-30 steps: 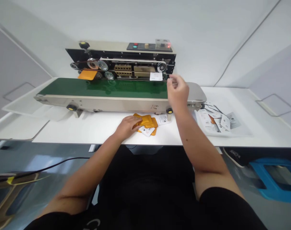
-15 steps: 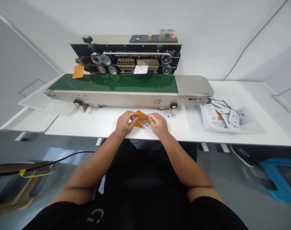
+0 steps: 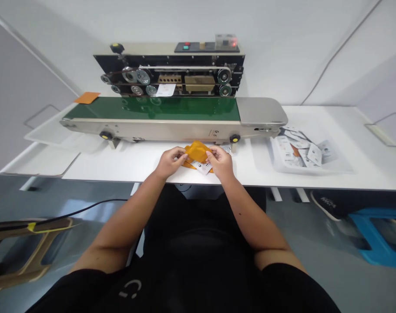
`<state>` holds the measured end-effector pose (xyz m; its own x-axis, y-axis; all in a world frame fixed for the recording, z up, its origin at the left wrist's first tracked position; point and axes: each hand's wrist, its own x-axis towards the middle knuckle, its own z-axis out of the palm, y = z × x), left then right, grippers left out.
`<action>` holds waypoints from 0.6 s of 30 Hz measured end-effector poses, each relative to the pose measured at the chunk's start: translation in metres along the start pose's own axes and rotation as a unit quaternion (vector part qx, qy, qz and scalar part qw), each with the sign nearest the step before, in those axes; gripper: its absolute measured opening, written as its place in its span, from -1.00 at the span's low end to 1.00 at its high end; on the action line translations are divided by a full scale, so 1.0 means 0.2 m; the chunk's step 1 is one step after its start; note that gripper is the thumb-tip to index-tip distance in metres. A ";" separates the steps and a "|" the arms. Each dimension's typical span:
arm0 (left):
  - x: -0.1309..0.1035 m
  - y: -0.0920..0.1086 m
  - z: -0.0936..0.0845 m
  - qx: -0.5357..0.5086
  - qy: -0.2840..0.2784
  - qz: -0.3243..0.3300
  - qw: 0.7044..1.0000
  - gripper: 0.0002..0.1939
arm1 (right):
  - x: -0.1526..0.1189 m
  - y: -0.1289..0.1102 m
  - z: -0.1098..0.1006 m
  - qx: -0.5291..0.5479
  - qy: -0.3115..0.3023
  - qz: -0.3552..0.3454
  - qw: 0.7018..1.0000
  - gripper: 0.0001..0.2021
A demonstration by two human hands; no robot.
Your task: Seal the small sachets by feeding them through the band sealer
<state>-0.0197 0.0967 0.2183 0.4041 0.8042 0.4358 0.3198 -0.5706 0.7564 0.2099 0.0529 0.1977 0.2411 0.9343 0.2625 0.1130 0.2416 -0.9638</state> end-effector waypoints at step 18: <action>0.00 0.04 -0.03 -0.056 -0.021 0.041 0.997 -0.55 | -0.02 -0.04 0.00 -0.119 -0.123 -0.078 0.982 -0.75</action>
<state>-0.0226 0.0938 0.2282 0.4604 0.7472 0.4792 0.1884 -0.6098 0.7698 0.2084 0.0465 0.2036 -0.0343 0.9330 0.3582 0.3598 0.3459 -0.8666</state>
